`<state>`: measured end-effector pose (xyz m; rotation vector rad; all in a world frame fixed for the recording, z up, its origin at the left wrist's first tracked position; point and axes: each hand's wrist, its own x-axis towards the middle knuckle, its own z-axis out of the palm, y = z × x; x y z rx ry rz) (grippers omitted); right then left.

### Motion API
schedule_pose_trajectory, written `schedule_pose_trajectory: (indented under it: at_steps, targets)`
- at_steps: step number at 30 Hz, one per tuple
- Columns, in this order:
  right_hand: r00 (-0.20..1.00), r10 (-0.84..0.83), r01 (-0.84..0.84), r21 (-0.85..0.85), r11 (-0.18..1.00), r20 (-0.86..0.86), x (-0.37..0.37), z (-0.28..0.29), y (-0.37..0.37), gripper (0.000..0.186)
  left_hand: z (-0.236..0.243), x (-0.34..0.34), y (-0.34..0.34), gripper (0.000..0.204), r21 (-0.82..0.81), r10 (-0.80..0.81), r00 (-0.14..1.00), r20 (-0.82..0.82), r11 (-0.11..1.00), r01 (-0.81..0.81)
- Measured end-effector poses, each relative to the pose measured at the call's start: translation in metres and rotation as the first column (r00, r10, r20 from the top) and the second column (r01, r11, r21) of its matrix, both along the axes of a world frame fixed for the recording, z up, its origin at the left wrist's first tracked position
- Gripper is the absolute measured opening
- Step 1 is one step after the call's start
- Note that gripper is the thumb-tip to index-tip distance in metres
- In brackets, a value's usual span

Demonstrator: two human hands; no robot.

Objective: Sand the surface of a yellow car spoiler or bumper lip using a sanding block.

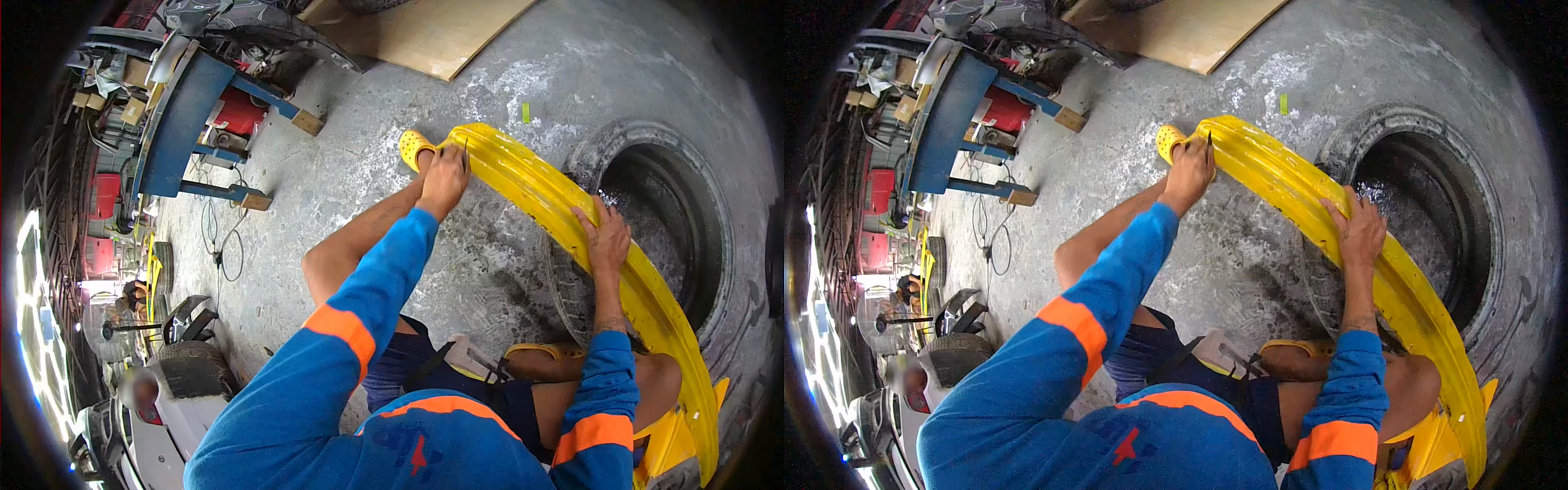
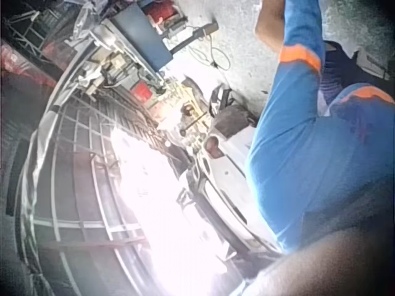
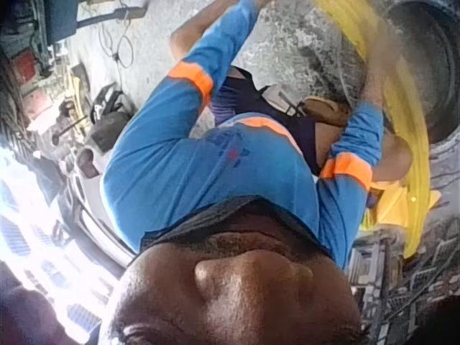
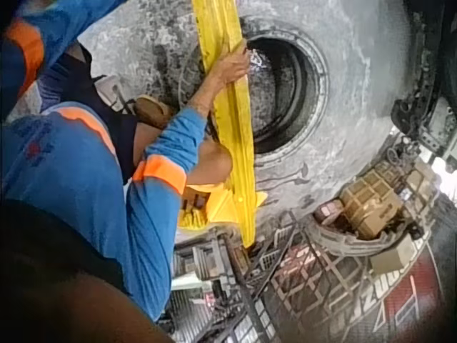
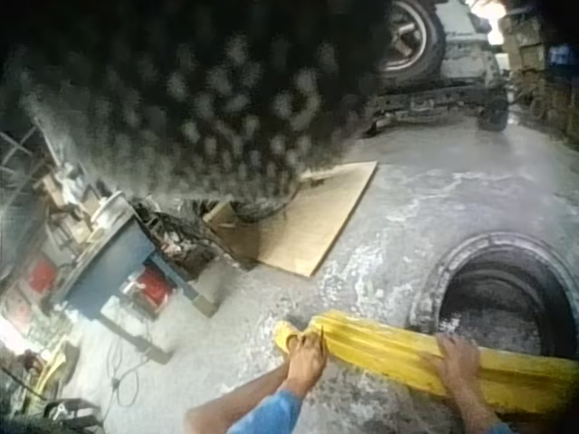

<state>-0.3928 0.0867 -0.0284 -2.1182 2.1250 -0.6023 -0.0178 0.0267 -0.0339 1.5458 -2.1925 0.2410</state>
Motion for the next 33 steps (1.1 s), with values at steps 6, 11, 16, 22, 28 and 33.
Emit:
schedule_pose_trajectory:
  at_steps: [6,11,16,22,28,33]
  targets:
    - [1.000,0.028,-0.028,-0.028,0.999,-0.006,0.000,0.000,0.001,0.064,-0.004,0.000,-0.005,0.028,-0.004,-0.014,0.994,0.106,1.000,0.014]
    - [1.000,-0.013,0.014,0.037,0.999,-0.025,0.001,0.001,0.002,0.065,-0.007,0.002,-0.005,0.027,0.078,0.044,0.997,0.056,0.996,-0.048]
    - [1.000,-0.010,0.010,0.032,0.999,0.010,0.001,0.004,-0.001,0.068,-0.005,-0.003,-0.004,0.026,0.034,0.046,0.999,0.004,0.998,-0.046]
    - [1.000,-0.026,0.024,0.120,0.993,0.016,0.001,0.004,0.002,0.071,0.013,-0.001,0.018,0.028,-0.084,-0.013,0.998,-0.063,0.996,0.008]
    - [1.000,-0.006,0.003,0.145,0.989,0.022,0.000,0.004,-0.001,0.071,0.006,-0.006,0.005,0.019,-0.164,0.044,0.998,0.048,0.986,-0.035]
    - [1.000,-0.023,0.023,0.156,0.987,-0.002,0.000,0.003,-0.004,0.071,-0.003,-0.020,0.004,0.023,-0.038,-0.165,0.986,0.021,0.985,0.166]
